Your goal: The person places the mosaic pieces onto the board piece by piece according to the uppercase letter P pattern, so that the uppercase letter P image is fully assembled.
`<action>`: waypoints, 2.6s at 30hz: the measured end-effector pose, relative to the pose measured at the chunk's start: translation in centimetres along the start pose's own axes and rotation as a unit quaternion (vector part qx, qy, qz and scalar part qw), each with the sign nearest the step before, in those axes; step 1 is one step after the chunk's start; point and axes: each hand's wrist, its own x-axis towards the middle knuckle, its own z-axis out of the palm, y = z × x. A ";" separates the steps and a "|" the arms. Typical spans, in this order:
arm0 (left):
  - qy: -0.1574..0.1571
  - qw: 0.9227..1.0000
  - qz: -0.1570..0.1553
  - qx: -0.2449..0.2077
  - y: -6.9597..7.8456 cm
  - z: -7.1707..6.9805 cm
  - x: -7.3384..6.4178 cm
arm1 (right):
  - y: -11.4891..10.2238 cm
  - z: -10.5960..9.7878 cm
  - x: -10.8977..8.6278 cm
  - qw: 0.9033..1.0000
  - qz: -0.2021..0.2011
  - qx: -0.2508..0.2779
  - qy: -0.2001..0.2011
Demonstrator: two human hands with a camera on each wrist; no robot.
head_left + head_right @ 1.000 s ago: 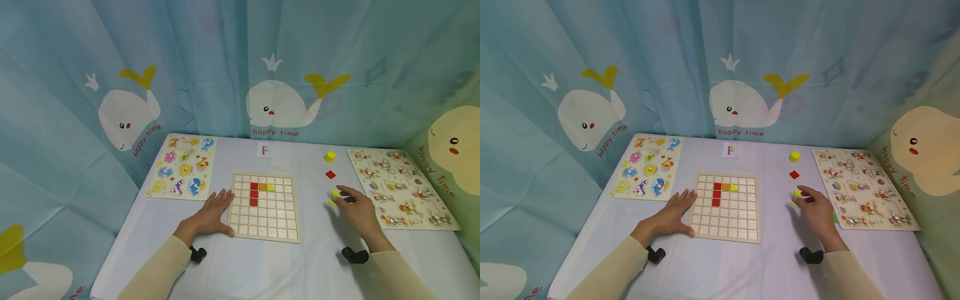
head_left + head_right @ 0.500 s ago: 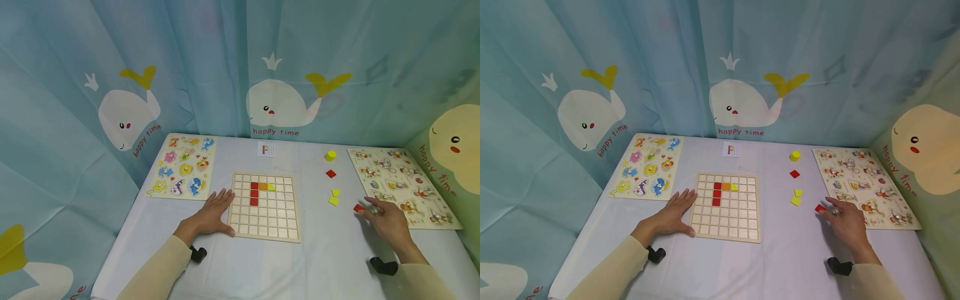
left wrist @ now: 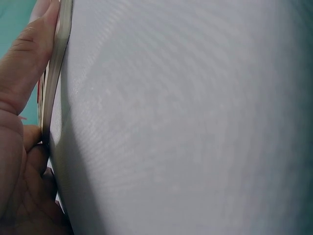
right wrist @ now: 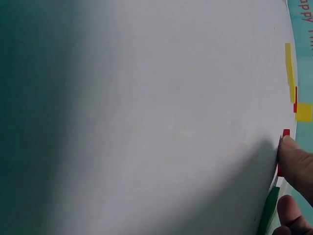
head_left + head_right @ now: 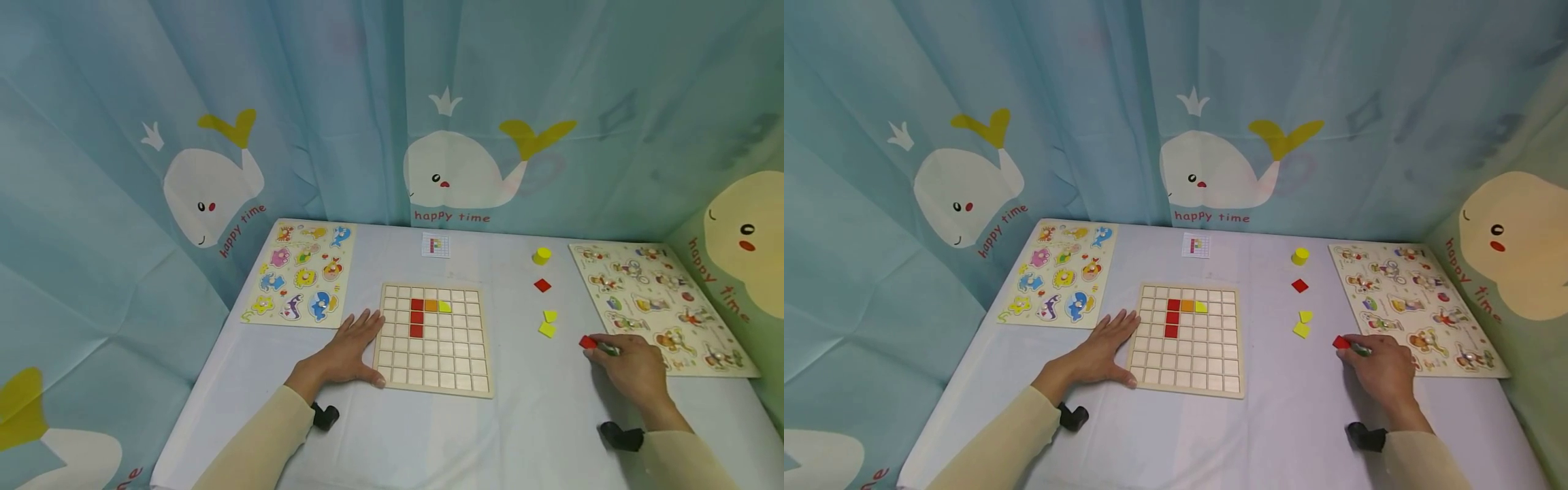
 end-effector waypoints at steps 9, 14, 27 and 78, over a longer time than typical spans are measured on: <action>0.003 1.000 0.001 0.001 0.0 0.0 0.0 | -1.6 0.7 0.5 0.999 -0.039 0.007 -0.004; 0.003 1.000 0.001 -0.001 0.0 0.0 0.0 | -2.2 1.2 0.8 0.999 -0.046 0.009 -0.015; 0.003 1.000 0.004 -0.011 -0.1 0.0 0.1 | -2.7 1.4 1.5 0.997 -0.060 0.032 -0.021; 0.003 1.000 0.009 -0.008 -0.2 0.0 -0.1 | -7.5 2.3 0.9 0.987 -0.043 0.152 0.038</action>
